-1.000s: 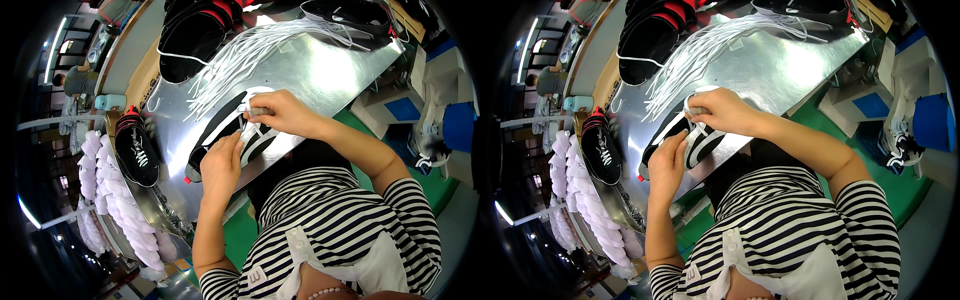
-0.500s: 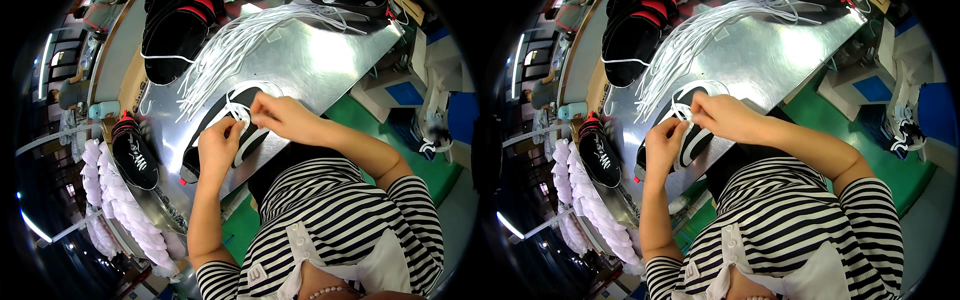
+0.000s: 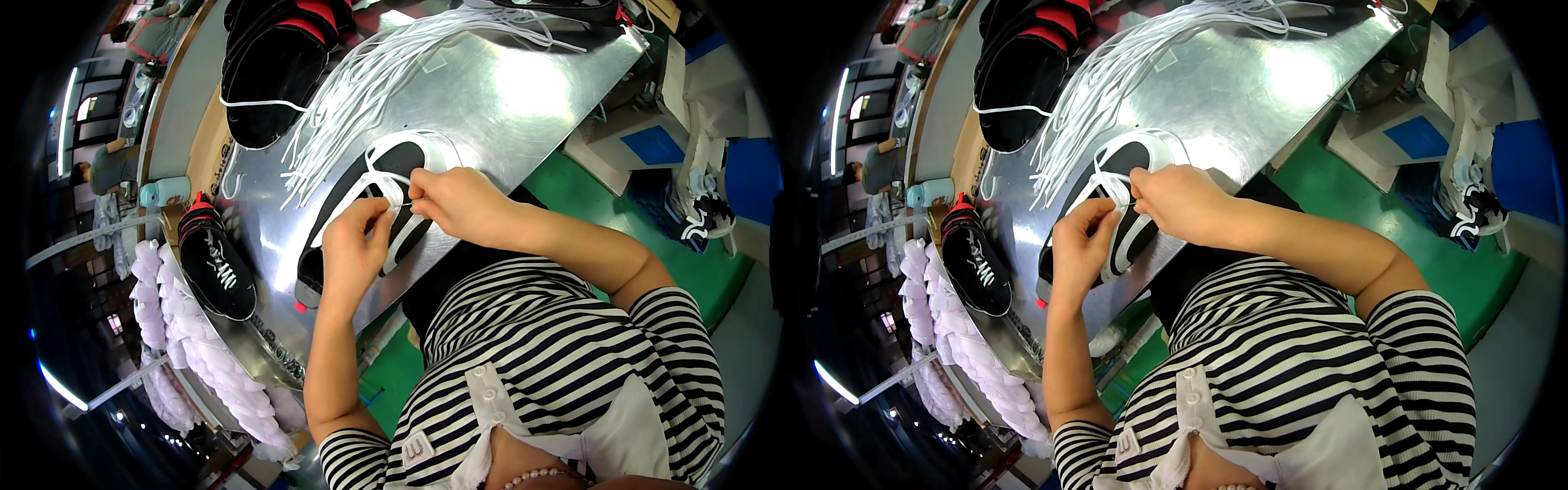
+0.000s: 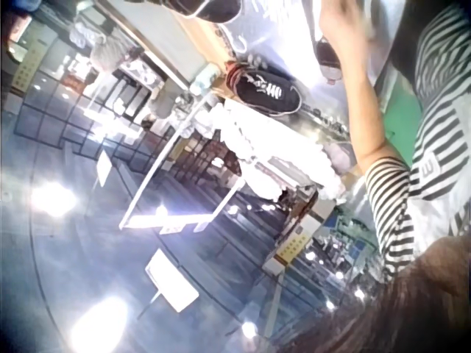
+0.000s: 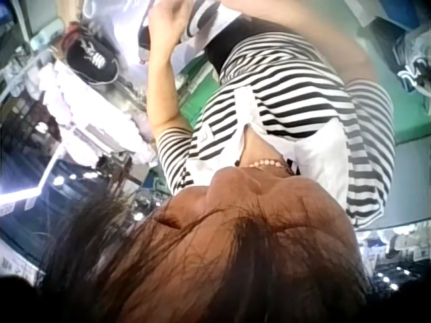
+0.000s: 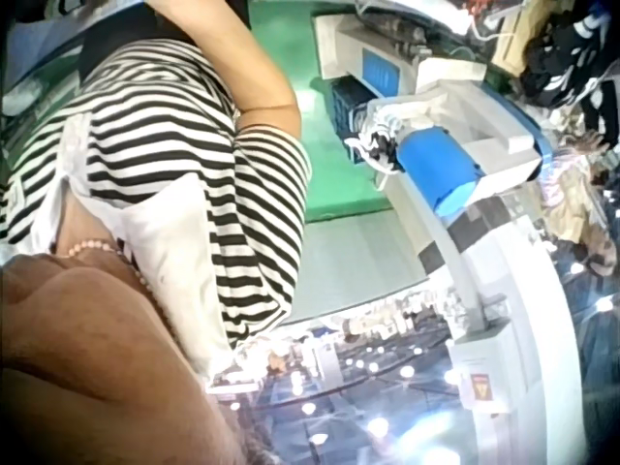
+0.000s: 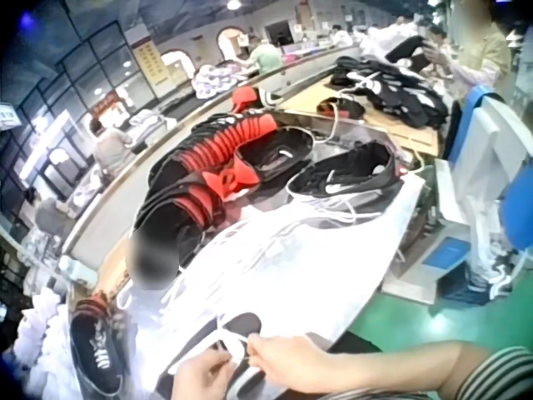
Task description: The person threads white laces through the eyelets of black and white sneakers, pulling the laces tight and smoothing the tongue of each shoe.
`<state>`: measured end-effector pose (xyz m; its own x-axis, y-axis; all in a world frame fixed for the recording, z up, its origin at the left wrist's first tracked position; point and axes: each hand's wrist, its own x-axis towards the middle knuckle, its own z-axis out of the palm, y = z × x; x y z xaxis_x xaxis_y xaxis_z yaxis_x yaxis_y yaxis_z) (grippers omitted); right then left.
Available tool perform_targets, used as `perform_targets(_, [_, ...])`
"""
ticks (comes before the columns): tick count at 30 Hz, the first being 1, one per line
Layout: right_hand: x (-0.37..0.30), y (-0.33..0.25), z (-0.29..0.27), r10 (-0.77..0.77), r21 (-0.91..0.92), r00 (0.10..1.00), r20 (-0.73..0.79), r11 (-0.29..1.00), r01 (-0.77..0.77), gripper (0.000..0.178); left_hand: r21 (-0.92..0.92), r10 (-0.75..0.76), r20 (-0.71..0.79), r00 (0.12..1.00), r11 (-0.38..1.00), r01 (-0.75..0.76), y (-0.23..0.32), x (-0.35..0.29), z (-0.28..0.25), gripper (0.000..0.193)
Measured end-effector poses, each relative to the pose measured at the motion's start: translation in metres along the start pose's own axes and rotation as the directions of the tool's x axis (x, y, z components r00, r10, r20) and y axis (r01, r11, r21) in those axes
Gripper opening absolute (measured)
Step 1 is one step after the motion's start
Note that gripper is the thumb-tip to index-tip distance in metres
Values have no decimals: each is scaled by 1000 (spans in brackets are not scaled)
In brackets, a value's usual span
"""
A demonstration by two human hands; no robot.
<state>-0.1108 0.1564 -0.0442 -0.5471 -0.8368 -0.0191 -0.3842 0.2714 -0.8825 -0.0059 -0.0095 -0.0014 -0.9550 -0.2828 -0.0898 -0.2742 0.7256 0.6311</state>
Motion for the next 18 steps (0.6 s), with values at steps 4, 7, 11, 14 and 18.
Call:
perform_targets(4, [7, -6, 19, -12, -170, 1000, 10, 985, 13, 26, 245, 252, 4, 968, 938, -245, 16, -11, 15, 21])
perform_targets(7, [6, -8, 15, 34, -206, 999, 40, 978, -26, 26, 328, 241, -60, 969, 921, -209, 18, -16, 18, 19])
perform_targets(11, [-28, -3, -37, -103, -96, 993, 54, 990, 108, 21, 501, 360, -97, 928, 823, -267, 13, -36, 12, 21])
perform_targets(14, [-17, -11, -91, 5, 120, 995, -95, 993, 6, 20, 592, 594, -109, 797, 683, -428, 0, -54, 11, 26])
perform_targets(18, [35, 28, -87, 93, 450, 992, 90, 884, -123, 25, 580, 678, -63, 732, 622, -526, 9, -47, 13, 25])
